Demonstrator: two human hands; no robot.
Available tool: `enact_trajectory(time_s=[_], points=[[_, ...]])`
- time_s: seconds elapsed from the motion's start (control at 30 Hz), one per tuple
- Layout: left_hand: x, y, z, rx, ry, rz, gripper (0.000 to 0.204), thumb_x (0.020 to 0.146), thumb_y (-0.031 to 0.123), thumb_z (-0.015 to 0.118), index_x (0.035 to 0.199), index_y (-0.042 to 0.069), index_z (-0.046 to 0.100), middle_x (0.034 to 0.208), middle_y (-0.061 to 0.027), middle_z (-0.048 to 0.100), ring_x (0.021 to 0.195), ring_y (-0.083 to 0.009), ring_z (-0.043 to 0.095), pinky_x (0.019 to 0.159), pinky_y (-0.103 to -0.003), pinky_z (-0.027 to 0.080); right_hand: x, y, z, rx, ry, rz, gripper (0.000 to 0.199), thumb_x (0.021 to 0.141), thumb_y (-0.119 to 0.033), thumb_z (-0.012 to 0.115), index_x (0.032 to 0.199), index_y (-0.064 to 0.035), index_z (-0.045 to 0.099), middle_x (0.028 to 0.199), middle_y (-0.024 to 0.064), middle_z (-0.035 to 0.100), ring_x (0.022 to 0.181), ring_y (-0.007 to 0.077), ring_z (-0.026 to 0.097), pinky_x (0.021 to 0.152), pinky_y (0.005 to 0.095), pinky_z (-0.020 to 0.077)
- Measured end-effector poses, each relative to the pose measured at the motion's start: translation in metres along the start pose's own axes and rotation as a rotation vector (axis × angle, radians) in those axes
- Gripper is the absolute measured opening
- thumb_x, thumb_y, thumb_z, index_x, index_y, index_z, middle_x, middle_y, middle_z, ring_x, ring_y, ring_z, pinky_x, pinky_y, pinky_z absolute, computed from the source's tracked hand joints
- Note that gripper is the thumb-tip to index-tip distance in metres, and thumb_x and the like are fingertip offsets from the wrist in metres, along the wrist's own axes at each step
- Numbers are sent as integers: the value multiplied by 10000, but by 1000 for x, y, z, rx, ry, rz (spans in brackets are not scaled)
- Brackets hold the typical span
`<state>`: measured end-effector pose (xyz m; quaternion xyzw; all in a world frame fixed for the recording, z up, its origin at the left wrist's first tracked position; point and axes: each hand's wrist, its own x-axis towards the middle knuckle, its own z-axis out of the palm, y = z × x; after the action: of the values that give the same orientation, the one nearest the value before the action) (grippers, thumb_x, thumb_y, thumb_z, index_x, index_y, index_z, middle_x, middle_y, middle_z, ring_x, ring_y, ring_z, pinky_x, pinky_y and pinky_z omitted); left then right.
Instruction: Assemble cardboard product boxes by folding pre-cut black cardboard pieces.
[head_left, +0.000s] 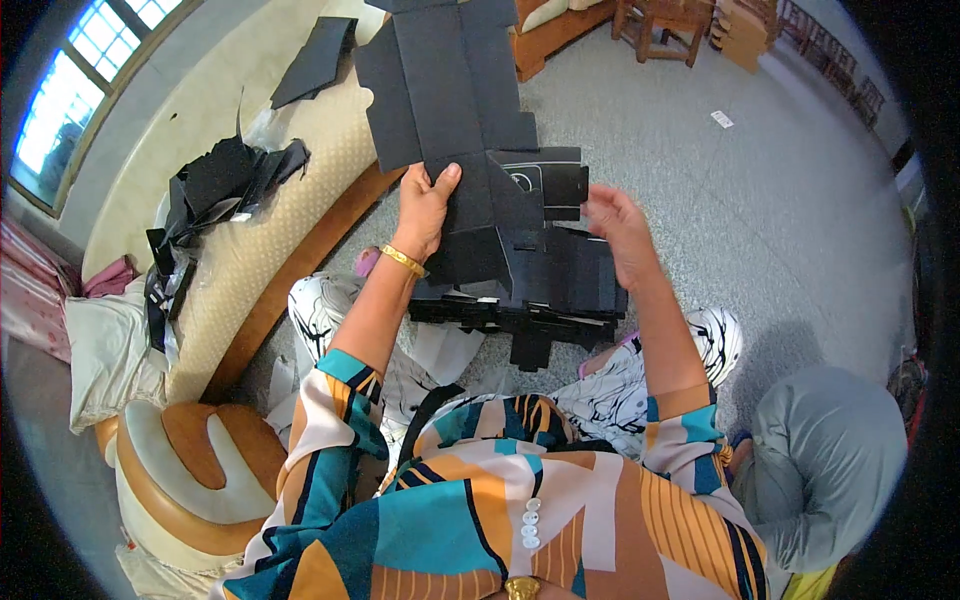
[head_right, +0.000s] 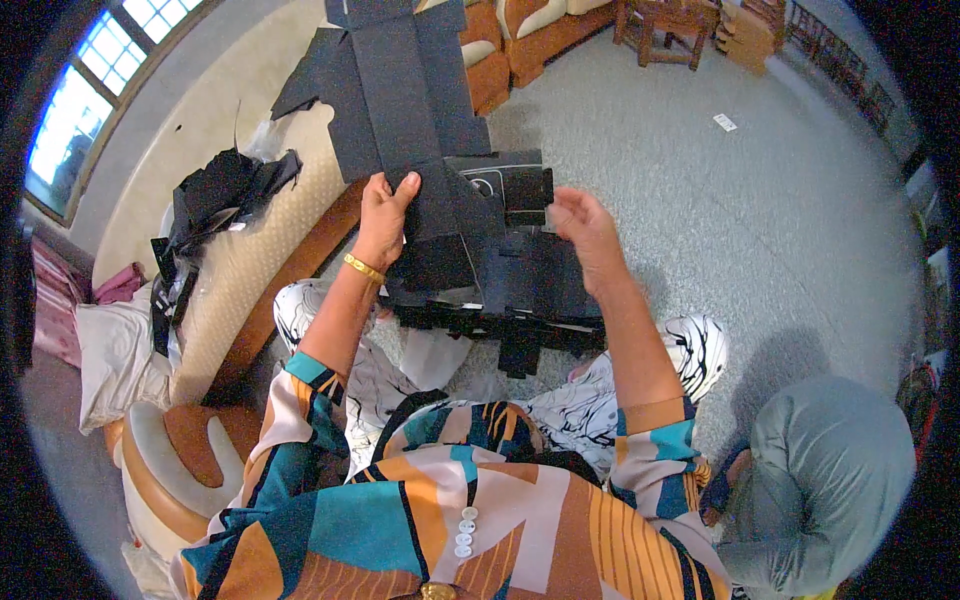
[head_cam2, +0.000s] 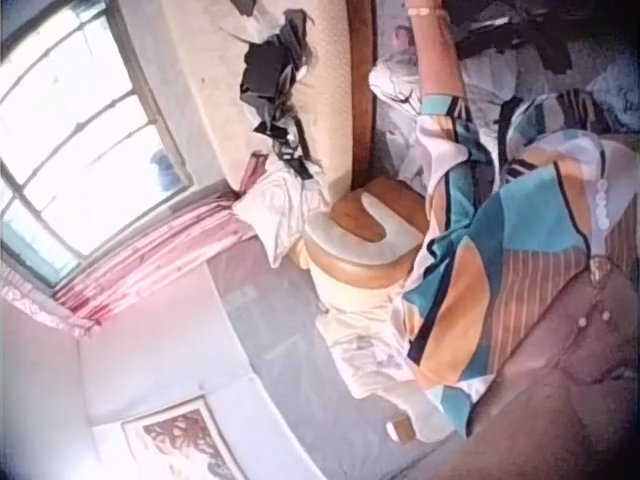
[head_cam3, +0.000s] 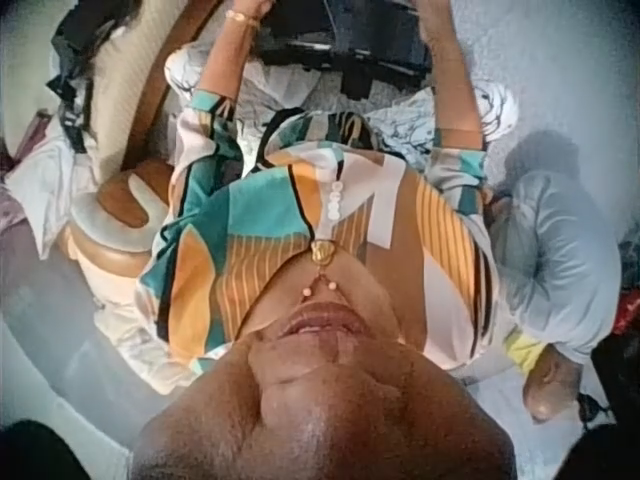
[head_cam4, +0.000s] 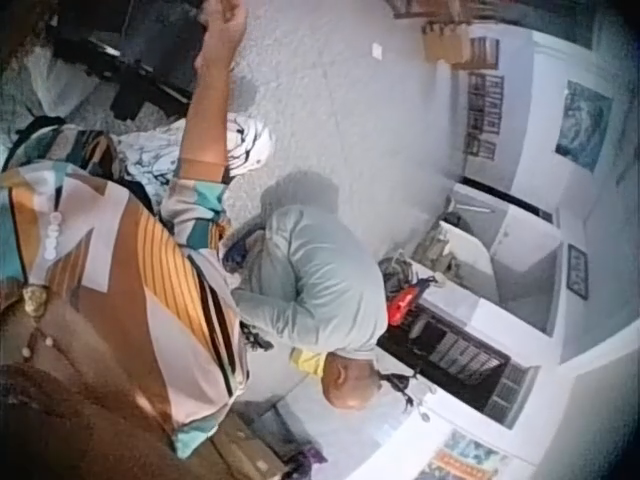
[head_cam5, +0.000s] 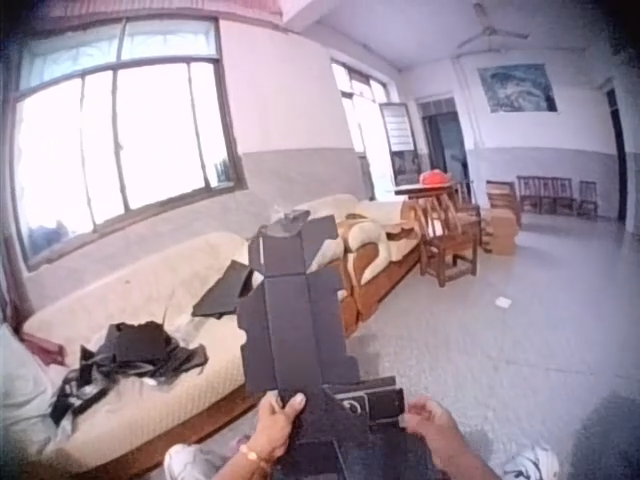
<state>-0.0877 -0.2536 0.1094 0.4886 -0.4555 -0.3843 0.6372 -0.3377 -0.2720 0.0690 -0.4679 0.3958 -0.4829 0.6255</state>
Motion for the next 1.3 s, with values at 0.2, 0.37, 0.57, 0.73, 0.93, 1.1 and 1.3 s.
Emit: enact_trajectory(time_s=[0.2, 0.37, 0.57, 0.73, 0.93, 1.1, 1.3], points=[[21, -13, -6, 23, 247, -78, 181, 798, 101, 612, 863, 18, 465, 811, -65, 534, 745, -120, 489, 633, -254, 427, 4, 25, 9, -134, -10, -86, 552, 768, -228, 638, 1204, 1, 386, 1131, 127, 489, 1013, 189, 470, 864, 303, 379], [47, -42, -22, -447, 427, -167, 253, 838, 72, 537, 1041, -5, 408, 1006, -140, 518, 893, -231, 539, 808, -380, 455, 8, 38, 5, -116, 67, 11, 716, 729, -327, 674, 1249, 5, 310, 1161, 172, 459, 1055, 243, 453, 894, 328, 364], [75, -97, -23, -580, 504, -557, 389, 856, 158, 520, 1174, -41, 418, 1231, -141, 438, 1035, -242, 484, 848, -401, 410, 12, 76, -1, -41, 227, 230, 830, 672, -361, 726, 1275, -35, 257, 1187, 178, 430, 1070, 257, 449, 879, 367, 380], [52, -121, 13, -482, 552, -633, 411, 848, 149, 525, 1193, -35, 398, 1276, -147, 392, 1102, -251, 440, 950, -375, 321, 23, 135, -24, 630, 249, 510, 388, 745, -211, 672, 1065, -56, 516, 1033, 90, 564, 945, 260, 534, 807, 398, 442], [12, -208, 2, -697, 685, -627, 349, 858, 189, 524, 1130, -1, 413, 1173, -117, 474, 1024, -215, 490, 878, -333, 397, 35, 184, -48, 491, 456, 405, 329, 803, -48, 564, 1121, -62, 484, 1045, 98, 555, 921, 257, 536, 792, 417, 452], [-22, -257, 17, -861, 750, -721, 410, 838, 221, 563, 1175, 48, 408, 1171, -91, 485, 1041, -222, 478, 896, -345, 382, 35, 199, -61, 100, 834, 466, 337, 791, -101, 602, 1094, -12, 484, 988, 126, 563, 860, 241, 545, 748, 373, 458], [-41, -293, 44, -931, 809, -780, 314, 867, 231, 511, 1071, -2, 461, 1040, -107, 555, 869, -267, 554, 802, -412, 449, 30, 214, -90, -76, 833, 518, 467, 865, -246, 511, 1215, 29, 372, 1110, 196, 497, 990, 292, 514, 859, 393, 425]])
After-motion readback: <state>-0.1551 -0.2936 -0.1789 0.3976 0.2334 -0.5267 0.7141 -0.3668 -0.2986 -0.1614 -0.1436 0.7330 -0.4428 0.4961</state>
